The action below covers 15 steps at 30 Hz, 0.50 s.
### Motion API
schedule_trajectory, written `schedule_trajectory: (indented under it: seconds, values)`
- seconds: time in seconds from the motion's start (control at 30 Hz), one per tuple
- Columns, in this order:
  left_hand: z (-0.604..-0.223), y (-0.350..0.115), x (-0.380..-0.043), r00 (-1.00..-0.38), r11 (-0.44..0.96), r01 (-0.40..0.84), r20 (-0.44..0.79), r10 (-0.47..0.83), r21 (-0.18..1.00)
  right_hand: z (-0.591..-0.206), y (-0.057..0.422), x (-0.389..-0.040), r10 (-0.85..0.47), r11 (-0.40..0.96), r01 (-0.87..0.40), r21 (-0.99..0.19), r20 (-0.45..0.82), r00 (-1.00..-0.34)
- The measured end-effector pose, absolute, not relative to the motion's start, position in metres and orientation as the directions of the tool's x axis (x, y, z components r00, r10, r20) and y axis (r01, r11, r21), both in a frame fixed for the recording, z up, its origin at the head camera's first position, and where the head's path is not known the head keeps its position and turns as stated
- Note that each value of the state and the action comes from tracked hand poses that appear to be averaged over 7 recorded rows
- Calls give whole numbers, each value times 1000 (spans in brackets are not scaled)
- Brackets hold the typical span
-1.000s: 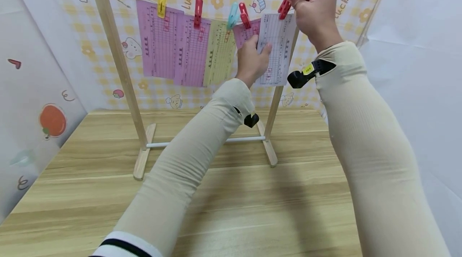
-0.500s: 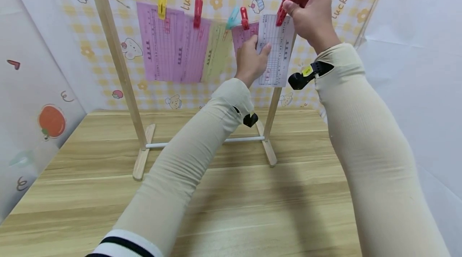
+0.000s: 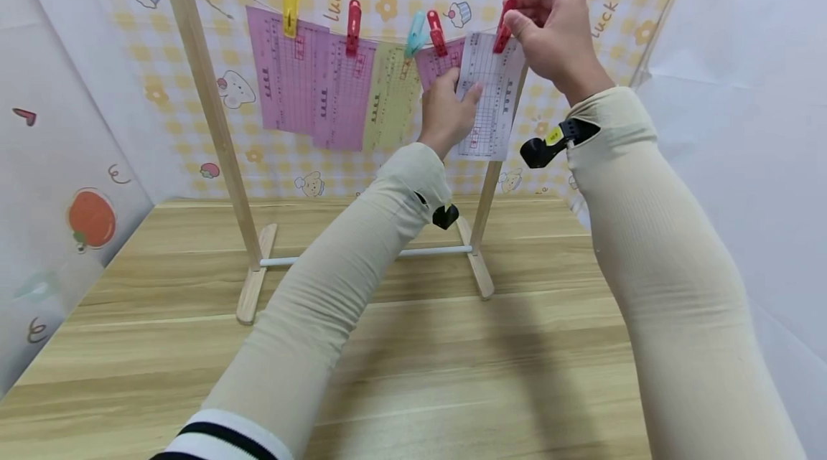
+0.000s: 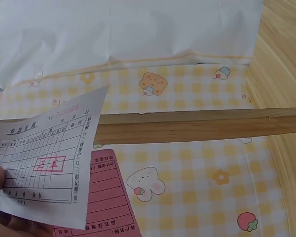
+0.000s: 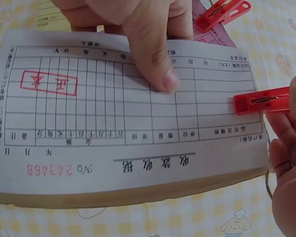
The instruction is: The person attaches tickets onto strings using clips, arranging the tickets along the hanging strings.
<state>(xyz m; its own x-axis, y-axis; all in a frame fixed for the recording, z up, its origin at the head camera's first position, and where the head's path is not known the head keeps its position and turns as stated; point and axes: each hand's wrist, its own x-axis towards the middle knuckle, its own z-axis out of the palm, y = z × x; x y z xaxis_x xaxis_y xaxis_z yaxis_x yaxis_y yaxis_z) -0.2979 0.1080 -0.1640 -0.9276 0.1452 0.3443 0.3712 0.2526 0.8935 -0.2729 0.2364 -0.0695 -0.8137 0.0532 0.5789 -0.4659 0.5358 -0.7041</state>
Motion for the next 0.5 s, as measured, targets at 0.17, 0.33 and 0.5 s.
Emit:
schedule_trajectory:
  seconds: [0.17,0.33,0.5]
  values:
    - [-163,109,-298,-925,245,376,346,157,894,-63,233,-270,117,414,-545,-729,636,-763]
    - [-161,110,-297,-923,239,381,351,159,893,-57,229,-266,164,327,-606,-725,675,-719]
    - [-160,112,-296,-925,224,374,345,157,900,-53,223,-264,183,331,-605,-724,678,-711]
